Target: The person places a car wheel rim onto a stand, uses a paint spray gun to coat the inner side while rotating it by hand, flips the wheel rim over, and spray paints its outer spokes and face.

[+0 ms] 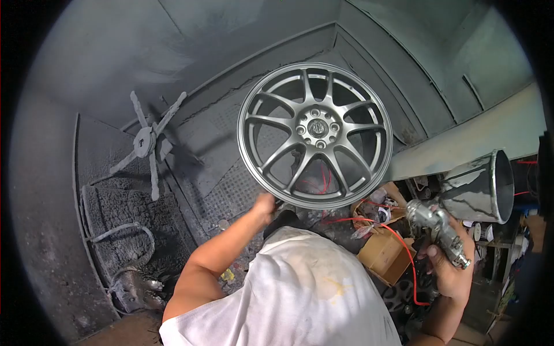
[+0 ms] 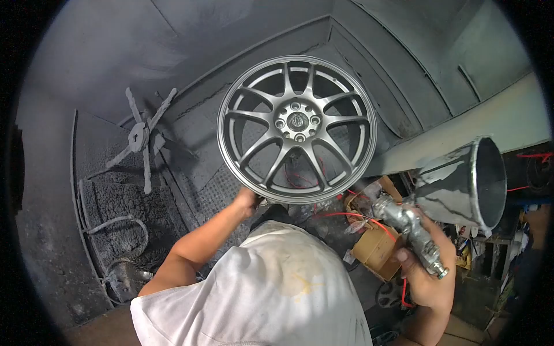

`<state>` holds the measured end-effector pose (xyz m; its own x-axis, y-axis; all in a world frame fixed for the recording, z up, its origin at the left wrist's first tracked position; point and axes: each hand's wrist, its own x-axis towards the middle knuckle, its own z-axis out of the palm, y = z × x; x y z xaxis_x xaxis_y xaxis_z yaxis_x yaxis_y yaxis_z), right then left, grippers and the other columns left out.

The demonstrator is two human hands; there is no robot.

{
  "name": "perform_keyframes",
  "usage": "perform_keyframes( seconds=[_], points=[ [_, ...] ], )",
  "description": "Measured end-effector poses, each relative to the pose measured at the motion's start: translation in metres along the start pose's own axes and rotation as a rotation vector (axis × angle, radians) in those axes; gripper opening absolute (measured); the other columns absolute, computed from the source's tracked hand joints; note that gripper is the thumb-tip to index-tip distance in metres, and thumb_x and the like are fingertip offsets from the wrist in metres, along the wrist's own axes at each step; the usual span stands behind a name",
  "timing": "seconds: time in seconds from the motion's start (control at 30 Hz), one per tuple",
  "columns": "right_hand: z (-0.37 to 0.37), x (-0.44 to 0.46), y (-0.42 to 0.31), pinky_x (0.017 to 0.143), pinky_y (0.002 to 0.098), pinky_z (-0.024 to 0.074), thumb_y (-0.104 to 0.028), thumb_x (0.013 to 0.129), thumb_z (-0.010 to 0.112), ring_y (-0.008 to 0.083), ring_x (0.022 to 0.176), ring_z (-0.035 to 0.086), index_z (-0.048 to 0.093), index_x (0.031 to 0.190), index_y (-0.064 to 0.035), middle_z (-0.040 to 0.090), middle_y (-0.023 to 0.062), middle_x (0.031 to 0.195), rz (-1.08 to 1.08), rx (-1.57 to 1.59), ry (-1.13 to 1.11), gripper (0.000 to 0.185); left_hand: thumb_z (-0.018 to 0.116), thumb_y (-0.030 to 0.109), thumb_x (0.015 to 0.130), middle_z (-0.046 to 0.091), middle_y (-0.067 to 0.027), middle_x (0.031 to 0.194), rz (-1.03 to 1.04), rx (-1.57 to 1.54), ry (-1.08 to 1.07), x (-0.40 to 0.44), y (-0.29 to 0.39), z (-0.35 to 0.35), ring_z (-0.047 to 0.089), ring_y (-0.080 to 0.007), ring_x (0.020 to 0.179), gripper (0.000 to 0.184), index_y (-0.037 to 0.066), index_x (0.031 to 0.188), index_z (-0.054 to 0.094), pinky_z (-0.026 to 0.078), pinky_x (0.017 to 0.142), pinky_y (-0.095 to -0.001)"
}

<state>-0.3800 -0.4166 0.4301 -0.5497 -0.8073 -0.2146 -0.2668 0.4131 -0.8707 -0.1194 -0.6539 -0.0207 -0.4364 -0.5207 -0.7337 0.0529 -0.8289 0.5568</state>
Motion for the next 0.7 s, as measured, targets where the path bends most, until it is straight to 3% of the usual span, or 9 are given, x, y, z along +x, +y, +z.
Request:
perform_keyframes(
  seconds=[0.17,0.23,0.3,0.37,0.5,0.53,0.7],
  points=[
    [0.011,-0.002,0.004,0.066,0.0236,0.0484,-0.023,0.087,0.077,0.0132,0.074,0.065,0.058,0.137,0.0064,0.069,0.0096,0.087,-0.051,0.017,-0.007,0.061,0.054,0.006,0.098,0.071,-0.0100,0.109,-0.047,-0.092,0.030,-0.027,-0.036,0.048,0.065,-0.0226,0.098,0.026,0.002,0.122,0.064,0.055,0.081,-0.0365],
    [0.006,-0.003,0.009,0.070,0.0255,0.0484,-0.021,0.088,0.075,0.0127,0.074,0.063,0.058,0.137,0.0064,0.068,0.0074,0.088,-0.110,-0.109,0.046,0.058,0.055,0.012,0.101,0.069,-0.0103,0.118,-0.098,0.308,-0.112,-0.026,-0.050,0.042,0.066,-0.0239,0.106,0.025,0.002,0.120,0.066,0.058,0.088,-0.0401],
    [0.007,-0.001,0.002,0.068,0.0251,0.0474,-0.020,0.089,0.074,0.0111,0.071,0.059,0.057,0.138,0.0064,0.066,0.0049,0.085,-0.073,-0.020,0.122,0.058,0.056,0.006,0.098,0.068,-0.0104,0.115,-0.197,0.329,-0.181,-0.021,-0.049,0.029,0.066,-0.0239,0.100,0.022,0.003,0.118,0.067,0.059,0.085,-0.0392],
    [0.004,-0.002,0.001,0.065,0.0238,0.0460,-0.020,0.089,0.074,0.0101,0.068,0.057,0.056,0.139,0.0062,0.065,0.0038,0.081,-0.067,-0.024,0.139,0.059,0.056,0.007,0.099,0.068,-0.0103,0.109,-0.215,0.020,-0.040,-0.017,-0.047,0.026,0.066,-0.0242,0.095,0.019,0.002,0.113,0.067,0.059,0.082,-0.0375],
    [0.000,-0.007,-0.001,0.067,0.0232,0.0465,-0.018,0.088,0.075,0.0104,0.070,0.058,0.055,0.140,0.0062,0.064,0.0048,0.080,0.063,0.087,-0.008,0.060,0.053,0.008,0.099,0.068,-0.0064,0.101,-0.162,-0.244,0.022,-0.002,-0.032,0.013,0.064,-0.0200,0.090,0.014,0.005,0.105,0.065,0.054,0.072,-0.0324],
    [0.003,-0.008,-0.001,0.068,0.0233,0.0468,-0.018,0.088,0.075,0.0104,0.070,0.059,0.055,0.140,0.0065,0.064,0.0052,0.079,0.078,0.133,-0.048,0.061,0.050,0.014,0.103,0.069,-0.0066,0.102,-0.145,-0.335,0.023,0.006,-0.036,0.007,0.064,-0.0194,0.093,0.017,0.008,0.104,0.066,0.054,0.076,-0.0323],
    [0.017,-0.005,0.014,0.070,0.0238,0.0474,-0.020,0.090,0.075,0.0108,0.071,0.059,0.053,0.141,0.0078,0.064,0.0058,0.080,-0.043,0.115,0.040,0.062,0.048,0.013,0.104,0.068,-0.0065,0.103,-0.101,-0.339,0.049,-0.004,-0.026,0.015,0.065,-0.0195,0.094,0.019,0.009,0.107,0.066,0.053,0.079,-0.0317]
  ],
)
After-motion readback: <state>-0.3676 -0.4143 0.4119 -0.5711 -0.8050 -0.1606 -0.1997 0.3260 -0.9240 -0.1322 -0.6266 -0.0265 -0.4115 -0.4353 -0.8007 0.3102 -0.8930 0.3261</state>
